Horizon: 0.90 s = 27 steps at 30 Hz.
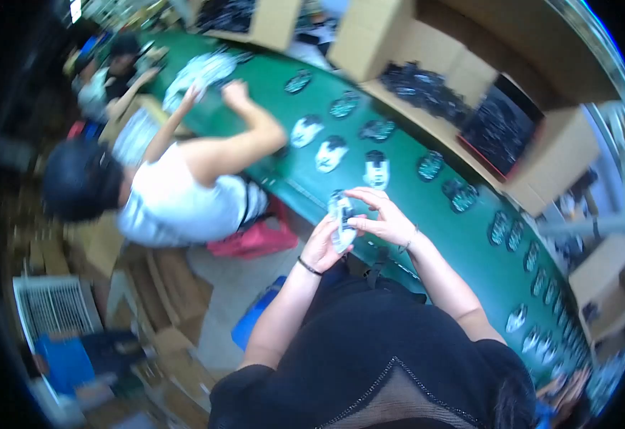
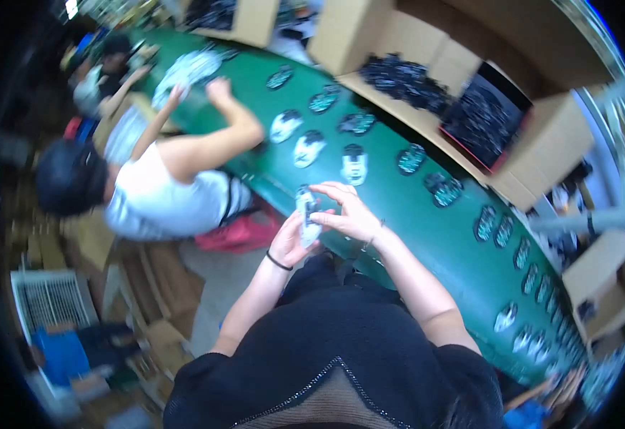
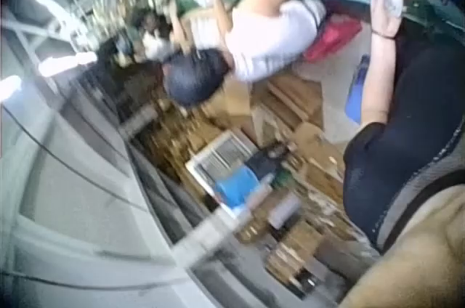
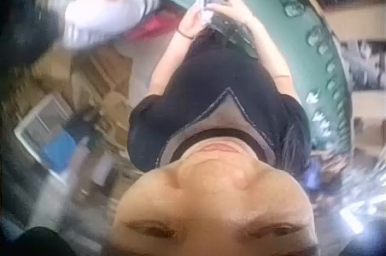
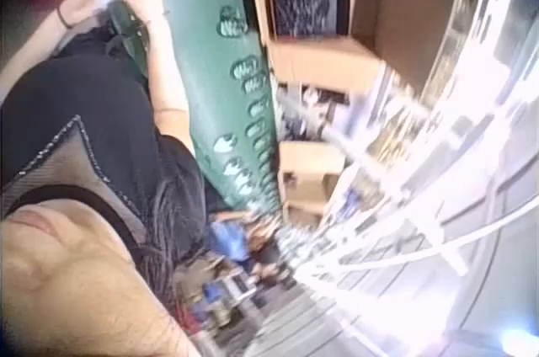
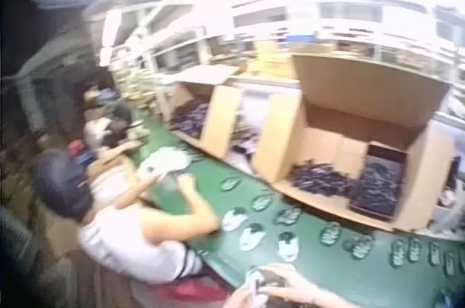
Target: The person assembles computer mouse casings by picking small components from a box, inserting them into each mouse casing by hand, and placing the assembled casings onto the conveyor line.
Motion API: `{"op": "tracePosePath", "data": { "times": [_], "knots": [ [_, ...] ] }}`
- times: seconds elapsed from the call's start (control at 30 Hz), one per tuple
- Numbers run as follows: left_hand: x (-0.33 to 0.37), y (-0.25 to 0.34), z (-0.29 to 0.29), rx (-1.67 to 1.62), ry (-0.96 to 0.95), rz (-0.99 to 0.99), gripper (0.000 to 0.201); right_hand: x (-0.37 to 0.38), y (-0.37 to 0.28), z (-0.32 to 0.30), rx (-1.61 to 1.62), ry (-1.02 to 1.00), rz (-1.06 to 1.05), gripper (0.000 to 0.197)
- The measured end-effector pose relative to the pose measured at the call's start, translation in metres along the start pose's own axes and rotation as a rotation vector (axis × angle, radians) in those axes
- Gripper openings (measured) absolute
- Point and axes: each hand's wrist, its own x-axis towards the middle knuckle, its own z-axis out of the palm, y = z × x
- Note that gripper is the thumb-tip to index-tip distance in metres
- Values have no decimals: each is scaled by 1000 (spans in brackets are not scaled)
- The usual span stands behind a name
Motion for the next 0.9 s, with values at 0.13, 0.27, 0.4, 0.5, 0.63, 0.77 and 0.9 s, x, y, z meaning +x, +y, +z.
{"op": "tracePosePath", "data": {
  "times": [0.13, 0.27, 0.4, 0.5, 0.63, 0.77, 0.9],
  "knots": [
    [34, 5, -2, 250, 95, -25, 35, -6, 47, -77, 94, 329, 268, 26],
    [46, 23, -2, 369, 117, 9, 43, 15, 118, -141, -247, 585, 376, 11],
    [60, 35, -4, 348, 123, 90, 49, 84, 157, -167, -530, 581, 355, 7],
    [70, 39, -3, 360, 119, 57, 48, 134, 196, -179, -672, 721, 260, 8],
    [81, 58, 0, 234, 155, 8, 43, 193, 193, -180, -806, 631, 192, 15],
    [77, 74, -3, 209, 128, 150, 35, 226, 180, -171, -982, 468, 119, 24],
    [93, 64, -26, 138, 39, 177, 47, 212, 187, -173, -897, 349, 135, 22]
  ]
}}
